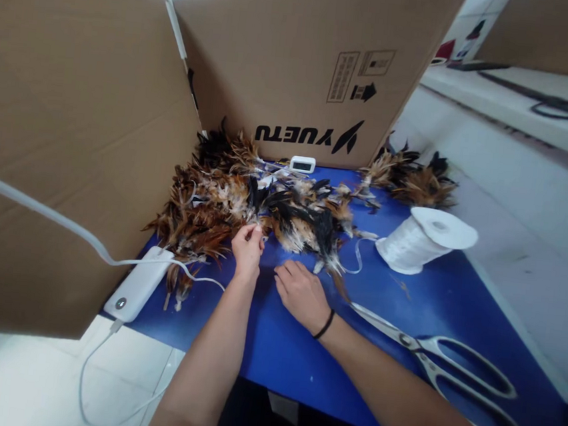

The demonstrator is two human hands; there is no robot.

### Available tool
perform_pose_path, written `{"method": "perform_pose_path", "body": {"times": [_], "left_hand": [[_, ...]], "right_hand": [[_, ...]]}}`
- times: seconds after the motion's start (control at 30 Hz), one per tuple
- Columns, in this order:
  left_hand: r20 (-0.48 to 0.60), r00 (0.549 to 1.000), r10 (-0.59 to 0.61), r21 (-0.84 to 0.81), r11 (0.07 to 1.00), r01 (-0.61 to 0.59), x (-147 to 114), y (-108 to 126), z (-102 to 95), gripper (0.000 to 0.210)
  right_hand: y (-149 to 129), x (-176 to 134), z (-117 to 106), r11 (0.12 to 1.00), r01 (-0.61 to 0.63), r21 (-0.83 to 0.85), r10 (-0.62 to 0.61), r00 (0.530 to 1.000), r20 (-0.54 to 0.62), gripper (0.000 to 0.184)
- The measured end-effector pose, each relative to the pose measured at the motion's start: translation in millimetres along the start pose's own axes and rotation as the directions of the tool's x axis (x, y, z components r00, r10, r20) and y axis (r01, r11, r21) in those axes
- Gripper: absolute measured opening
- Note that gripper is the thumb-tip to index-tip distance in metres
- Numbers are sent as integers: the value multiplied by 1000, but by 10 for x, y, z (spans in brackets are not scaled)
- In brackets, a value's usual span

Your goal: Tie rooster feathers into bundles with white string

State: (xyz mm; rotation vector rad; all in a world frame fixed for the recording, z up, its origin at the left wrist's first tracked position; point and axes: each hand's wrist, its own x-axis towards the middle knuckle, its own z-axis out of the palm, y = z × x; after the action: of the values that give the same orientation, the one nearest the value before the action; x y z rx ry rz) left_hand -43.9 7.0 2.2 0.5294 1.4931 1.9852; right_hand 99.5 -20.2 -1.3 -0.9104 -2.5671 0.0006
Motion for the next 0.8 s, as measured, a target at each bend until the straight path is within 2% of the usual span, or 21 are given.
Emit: {"method": "perform_pose_path", "body": {"times": [0.17,0.37,0.53,0.63,0.8], "left_hand": [[-59,998,24,-2,1000,-24,54,139,-65,24],[-34,999,39,59,998,-37,100,218,-202,26],[69,991,111,250,960,-125,156,348,-582,25],[113,984,137,412,895,-172,153,418,-859,23],[278,948,155,573,766,-293,34,502,-1198,16]], "right_hand": [[23,-7,76,998,62,-29,-64,997,-47,16],[30,-7,85,997,77,-31,-79,996,-45,18],[63,-12,98,997,73,-12,-73,997,-37,20],[70,-8,89,997,78,-7,-78,996,-32,20],[74,-2,91,997,77,-11,-78,997,-22,21]]}}
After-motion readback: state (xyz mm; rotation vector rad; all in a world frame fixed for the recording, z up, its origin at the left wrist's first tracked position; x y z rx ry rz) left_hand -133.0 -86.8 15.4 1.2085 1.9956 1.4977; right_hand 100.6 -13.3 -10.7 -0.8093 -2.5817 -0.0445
